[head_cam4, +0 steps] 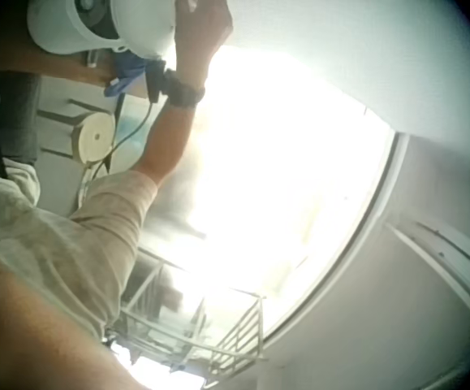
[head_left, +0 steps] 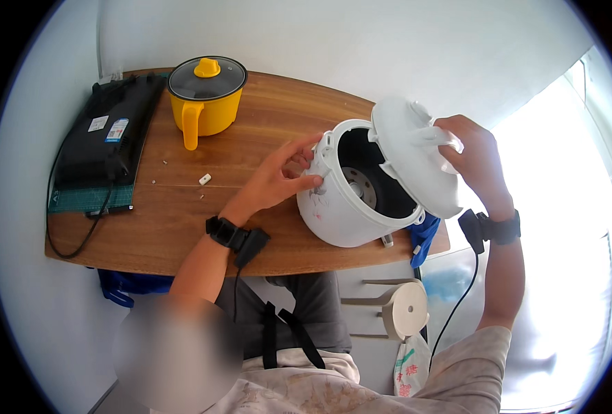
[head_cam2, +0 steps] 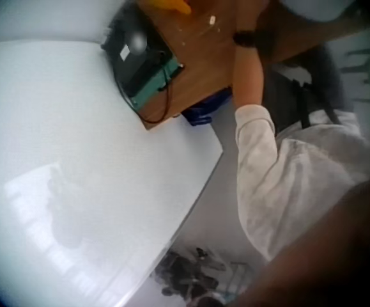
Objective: The person assembles a white rice cooker by attaching a small white plastic piece to the side, tightening it with a screwdriver, and then closing the lid. The person repeatedly opens and closes the lid to check the fit before leaving the cooker on the table.
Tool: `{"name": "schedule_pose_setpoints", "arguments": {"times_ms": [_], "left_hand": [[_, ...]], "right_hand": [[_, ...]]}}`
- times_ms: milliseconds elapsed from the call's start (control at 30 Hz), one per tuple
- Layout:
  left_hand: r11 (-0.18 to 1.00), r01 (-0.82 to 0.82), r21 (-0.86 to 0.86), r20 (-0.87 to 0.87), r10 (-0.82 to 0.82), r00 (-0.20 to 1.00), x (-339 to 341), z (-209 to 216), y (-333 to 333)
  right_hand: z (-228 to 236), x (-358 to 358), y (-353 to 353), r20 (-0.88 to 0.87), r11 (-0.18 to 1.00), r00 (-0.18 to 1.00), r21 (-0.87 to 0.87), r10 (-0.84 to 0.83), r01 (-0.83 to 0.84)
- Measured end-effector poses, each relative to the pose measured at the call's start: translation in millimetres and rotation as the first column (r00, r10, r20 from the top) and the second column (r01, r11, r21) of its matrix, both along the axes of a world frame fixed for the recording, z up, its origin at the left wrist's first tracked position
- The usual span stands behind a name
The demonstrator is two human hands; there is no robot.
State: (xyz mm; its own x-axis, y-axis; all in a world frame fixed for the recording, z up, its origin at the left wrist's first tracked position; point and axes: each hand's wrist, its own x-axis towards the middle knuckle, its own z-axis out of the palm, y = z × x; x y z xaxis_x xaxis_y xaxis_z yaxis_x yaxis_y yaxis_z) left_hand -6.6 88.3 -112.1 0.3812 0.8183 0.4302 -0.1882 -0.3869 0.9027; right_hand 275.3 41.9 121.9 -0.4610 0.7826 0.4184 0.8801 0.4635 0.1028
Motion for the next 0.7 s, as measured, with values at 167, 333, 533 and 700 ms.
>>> {"name": "schedule_pose_setpoints", "arguments": {"times_ms": [167, 333, 533, 700], "left_hand": [[1.000, -0.002, -0.009, -0.001, 0.002, 1.000, 0, -2, -1], [1.000, 0.013, -0.018, 0.020, -0.013, 1.000, 0, -5, 1], [1.000, 0.007, -0.021, 0.010, -0.007, 1.000, 2, -5, 0], [0.999, 0.032, -0.034, 0.042, -0.031, 0.999, 1, -7, 3]], "right_hand": [[-3, -9, -5, 0.173, 0.994, 0.984, 0.111, -0.040, 0.021], [-12, -8, -2, 0.251, 0.995, 0.968, 0.100, -0.019, -0.007], [-36, 5, 4, 0.272, 0.995, 0.961, 0.070, 0.045, -0.066], [-41, 1, 5, 0.366, 0.998, 0.928, -0.036, 0.062, -0.053]]}}
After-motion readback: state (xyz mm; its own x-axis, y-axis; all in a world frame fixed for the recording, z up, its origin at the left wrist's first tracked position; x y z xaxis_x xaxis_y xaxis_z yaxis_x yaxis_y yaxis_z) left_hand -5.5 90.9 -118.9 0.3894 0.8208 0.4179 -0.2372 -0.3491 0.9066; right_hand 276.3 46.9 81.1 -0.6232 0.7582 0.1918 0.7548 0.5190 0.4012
